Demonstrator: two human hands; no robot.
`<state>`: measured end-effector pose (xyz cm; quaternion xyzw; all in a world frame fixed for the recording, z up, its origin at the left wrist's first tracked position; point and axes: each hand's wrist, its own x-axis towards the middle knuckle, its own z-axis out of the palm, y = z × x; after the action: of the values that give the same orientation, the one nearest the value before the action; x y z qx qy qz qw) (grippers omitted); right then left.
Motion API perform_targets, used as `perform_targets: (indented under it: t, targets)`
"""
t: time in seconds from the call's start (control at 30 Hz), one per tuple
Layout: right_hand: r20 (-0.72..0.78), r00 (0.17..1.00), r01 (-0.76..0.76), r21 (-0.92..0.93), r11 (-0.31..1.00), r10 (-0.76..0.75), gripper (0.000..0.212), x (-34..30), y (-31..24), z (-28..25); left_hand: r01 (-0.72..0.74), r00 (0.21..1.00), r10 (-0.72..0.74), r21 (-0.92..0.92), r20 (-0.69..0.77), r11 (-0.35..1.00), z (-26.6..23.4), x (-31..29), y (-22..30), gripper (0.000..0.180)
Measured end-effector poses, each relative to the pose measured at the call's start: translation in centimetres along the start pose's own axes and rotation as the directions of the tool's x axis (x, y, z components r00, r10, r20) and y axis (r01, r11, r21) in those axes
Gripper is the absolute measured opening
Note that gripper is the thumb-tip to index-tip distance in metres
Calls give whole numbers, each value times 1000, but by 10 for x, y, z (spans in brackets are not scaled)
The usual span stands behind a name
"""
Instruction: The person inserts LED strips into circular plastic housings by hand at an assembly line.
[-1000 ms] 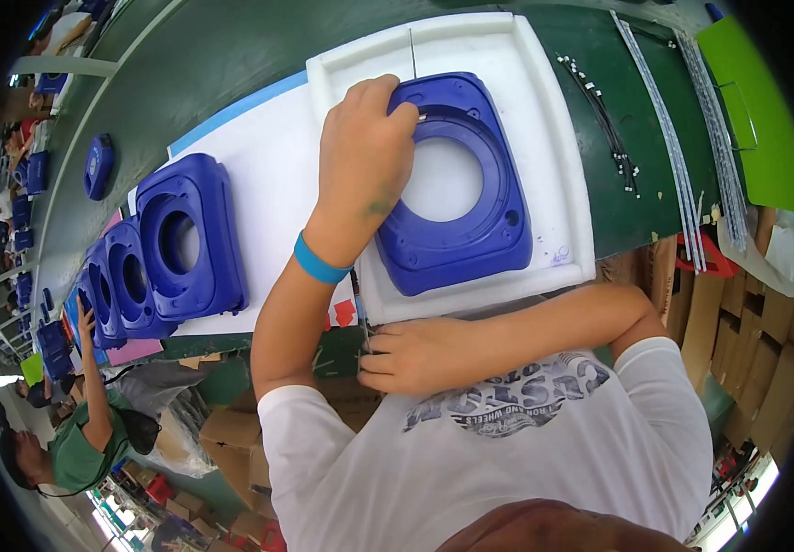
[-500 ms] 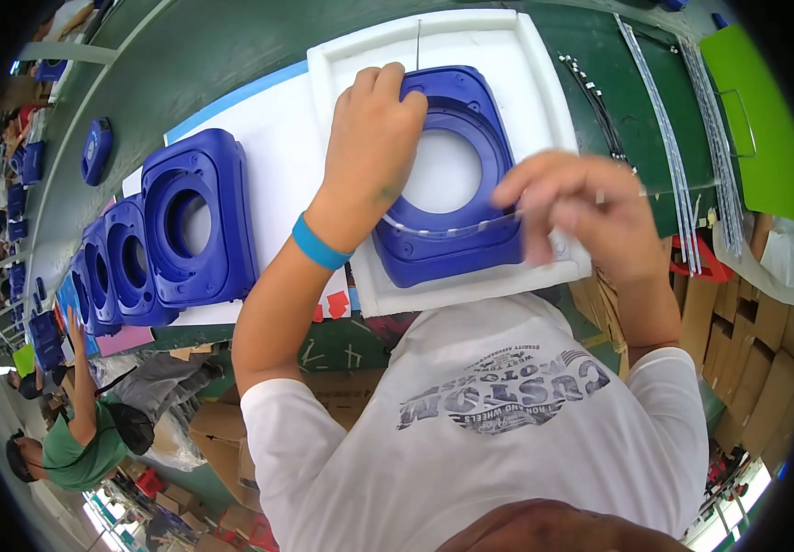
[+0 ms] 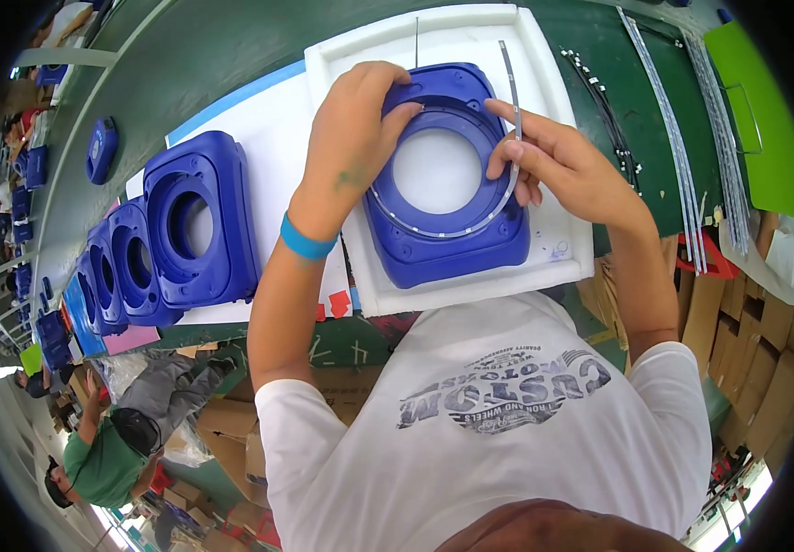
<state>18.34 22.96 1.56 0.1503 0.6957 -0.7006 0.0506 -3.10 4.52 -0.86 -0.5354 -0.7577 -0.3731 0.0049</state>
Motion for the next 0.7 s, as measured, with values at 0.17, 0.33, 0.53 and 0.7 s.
perform_targets:
  t: [0.17, 0.33, 0.53, 0.7]
  targets:
    - [-36, 976, 183, -415, 891, -217, 57, 6, 1, 3, 66, 997, -65, -6, 44, 998, 3, -1, -1, 30]
    - [-114, 965, 154, -484, 861, -237, 50, 10, 5, 12, -150, 966, 194, 243, -170, 958, 0, -9, 1, 39]
    - [-96, 904, 248, -674, 696, -416, 34, 13, 10, 12, -29, 956, 113, -297, 270, 954, -23, -73, 39, 22]
    - [-110, 859, 281, -716, 640, -500, 30, 15, 21, 18, 3, 893, 122, -278, 432, 961, -23, -83, 35, 14]
